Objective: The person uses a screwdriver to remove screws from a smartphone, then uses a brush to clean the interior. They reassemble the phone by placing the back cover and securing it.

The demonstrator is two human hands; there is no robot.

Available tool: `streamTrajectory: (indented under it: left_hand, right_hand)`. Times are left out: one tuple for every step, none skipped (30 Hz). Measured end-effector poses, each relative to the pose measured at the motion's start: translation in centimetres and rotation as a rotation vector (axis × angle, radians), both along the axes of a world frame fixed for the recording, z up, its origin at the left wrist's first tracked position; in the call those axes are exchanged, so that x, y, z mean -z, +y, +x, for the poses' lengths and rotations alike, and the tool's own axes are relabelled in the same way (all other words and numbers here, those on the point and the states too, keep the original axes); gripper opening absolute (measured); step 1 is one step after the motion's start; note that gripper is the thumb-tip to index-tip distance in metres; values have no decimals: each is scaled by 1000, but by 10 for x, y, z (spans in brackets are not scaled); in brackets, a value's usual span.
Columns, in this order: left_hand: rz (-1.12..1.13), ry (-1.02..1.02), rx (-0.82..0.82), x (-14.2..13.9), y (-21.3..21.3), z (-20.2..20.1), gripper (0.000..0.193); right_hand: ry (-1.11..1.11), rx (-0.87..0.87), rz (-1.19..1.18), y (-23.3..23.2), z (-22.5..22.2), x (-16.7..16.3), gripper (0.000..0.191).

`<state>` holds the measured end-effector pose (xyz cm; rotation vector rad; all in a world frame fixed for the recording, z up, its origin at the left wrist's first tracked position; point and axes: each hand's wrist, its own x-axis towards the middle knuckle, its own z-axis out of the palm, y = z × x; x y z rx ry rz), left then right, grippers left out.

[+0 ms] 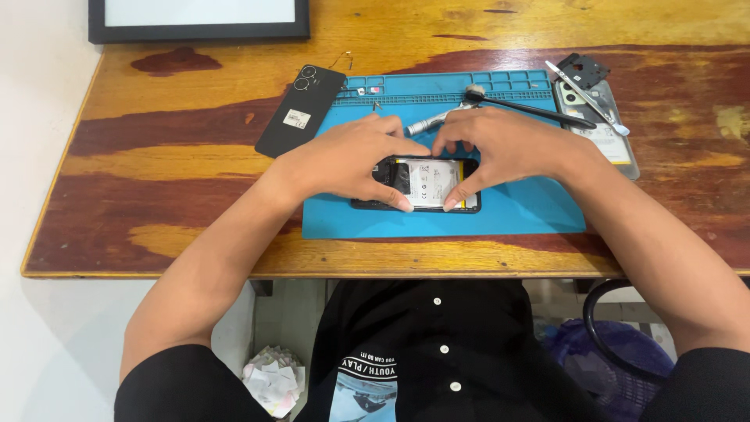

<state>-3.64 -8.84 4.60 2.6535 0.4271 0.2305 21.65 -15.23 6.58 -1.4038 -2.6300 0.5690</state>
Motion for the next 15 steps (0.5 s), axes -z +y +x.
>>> streamTrajectory:
  left_hand:
    - [-8,13,-5,2,0,0,74]
    - [-16,25,-8,3,1,1,74]
    - [-25,37,-11,4,1,1,75]
    - [-1,23,9,5,1,1,73]
    - [25,10,29,6,1,0,72]
    - [51,-4,50,7,1,-1,71]
    - [56,-19,41,7,0,-1,70]
    - [62,-34,31,8,-1,-1,69]
    - [67,-49,21,10,-3,0,69]
    - [101,-84,35,11,-5,2,66]
    - [135,-120,50,13,-8,6,63]
    - [169,-154,65,14,-10,8,61]
    - [165,-143,58,15,-11,9,60]
    - [160,-131,54,16,-12,9,59]
    - [154,-119,53,17,-13,11,58]
  right_hand:
    - [-15,13,-6,0,0,1,75]
    - [-22,30,-3,0,0,2,75]
    - [-30,46,-2,-1,-1,2,76]
    - [-36,61,-1,-1,-1,2,76]
    - [-28,67,-3,-1,-2,3,77]
    - [-19,74,-4,-1,-3,2,77]
    - [-11,81,-4,-2,-3,2,78]
    - [-27,91,-4,-2,-4,2,79]
    - [-42,100,-4,-2,-4,2,80]
    - [-56,110,-6,-2,-5,2,81]
    - [-57,107,0,-2,-5,2,81]
    - [-57,105,7,-2,-5,2,81]
    - [-56,103,15,-2,-4,2,81]
    - [-48,92,12,-2,-3,2,79]
    - [-39,84,8,-1,-1,3,77]
